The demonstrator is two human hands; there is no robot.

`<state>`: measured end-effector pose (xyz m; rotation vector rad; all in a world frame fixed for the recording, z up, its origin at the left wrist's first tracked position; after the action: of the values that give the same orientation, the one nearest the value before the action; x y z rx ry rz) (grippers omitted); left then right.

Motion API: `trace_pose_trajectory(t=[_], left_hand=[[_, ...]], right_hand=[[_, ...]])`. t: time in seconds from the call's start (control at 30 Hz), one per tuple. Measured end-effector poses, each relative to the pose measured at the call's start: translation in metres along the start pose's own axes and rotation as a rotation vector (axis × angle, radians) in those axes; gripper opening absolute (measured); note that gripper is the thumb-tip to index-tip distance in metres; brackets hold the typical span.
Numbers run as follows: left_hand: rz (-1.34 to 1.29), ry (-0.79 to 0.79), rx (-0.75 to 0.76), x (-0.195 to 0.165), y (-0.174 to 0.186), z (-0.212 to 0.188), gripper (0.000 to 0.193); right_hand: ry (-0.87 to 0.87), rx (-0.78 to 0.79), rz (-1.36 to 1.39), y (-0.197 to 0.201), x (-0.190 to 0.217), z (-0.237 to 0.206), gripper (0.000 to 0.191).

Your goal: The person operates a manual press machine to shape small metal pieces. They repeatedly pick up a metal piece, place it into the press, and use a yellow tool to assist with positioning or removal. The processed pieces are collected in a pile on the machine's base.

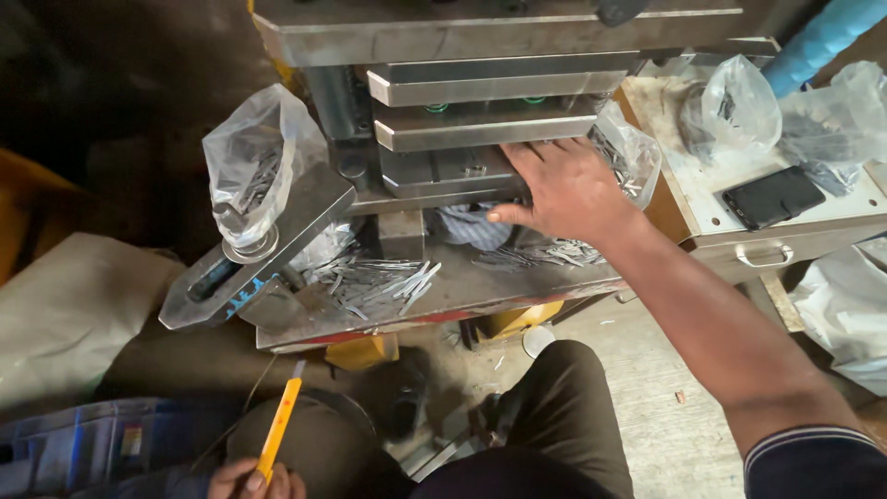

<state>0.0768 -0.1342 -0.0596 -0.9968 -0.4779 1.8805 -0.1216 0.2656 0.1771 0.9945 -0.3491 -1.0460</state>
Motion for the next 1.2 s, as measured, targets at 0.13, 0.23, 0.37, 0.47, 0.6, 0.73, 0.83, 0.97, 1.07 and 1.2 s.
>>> trace_pose_trajectory(t=[0.13, 0.23, 0.37, 0.47, 0.6, 0.73, 0.83, 0.97, 1.07, 1.2], left_hand=[[-0.032, -0.086, -0.079, 0.003, 0.005, -0.008, 0.034], [0.037, -0.092, -0.105, 0.008, 0.004, -0.006, 0.031], [0.06, -0.031, -0.055, 0.012, -0.002, 0.004, 0.032], [0.069, -0.02, -0.07, 0.015, -0.006, 0.006, 0.032], [0.169, -0.01, -0.198, 0.016, -0.005, -0.005, 0.029], [0.22, -0.003, -0.27, 0.016, 0.0, -0.009, 0.028], [0.174, 0.025, -0.198, 0.02, -0.004, -0.001, 0.029], [0.257, -0.01, -0.284, 0.023, -0.006, 0.001, 0.028], [0.271, -0.001, -0.301, 0.024, -0.013, 0.004, 0.026], [0.255, -0.001, -0.294, 0.023, -0.016, 0.007, 0.026]], right_hand=[[-0.042, 0.031, 0.032, 0.0, 0.003, 0.002, 0.097], [-0.039, -0.031, 0.066, 0.01, 0.012, -0.003, 0.096], [-0.104, -0.024, 0.051, 0.015, 0.017, -0.015, 0.093], [-0.134, -0.041, 0.071, 0.014, 0.01, -0.024, 0.085], [-0.188, -0.149, 0.078, 0.015, -0.007, -0.045, 0.063], [-0.345, -0.287, 0.072, 0.015, -0.029, -0.071, 0.045], [-0.329, -0.29, 0.086, 0.011, -0.035, -0.074, 0.054], [-0.3, -0.253, 0.049, 0.006, -0.035, -0.061, 0.059], [-0.297, -0.246, 0.011, 0.006, -0.03, -0.054, 0.058], [-0.314, -0.292, 0.012, 0.008, -0.026, -0.057, 0.043]])
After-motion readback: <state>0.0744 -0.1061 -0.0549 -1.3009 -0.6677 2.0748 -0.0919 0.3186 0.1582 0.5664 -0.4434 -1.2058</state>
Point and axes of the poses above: each hand's wrist, its own z-axis towards the middle knuckle, its own y-axis out of the back of the hand, x = y × z, the point moved 6 cm from there along z, towards the middle knuckle, and after that the axes turned 5 degrees about -y, right-handed, at the moved point
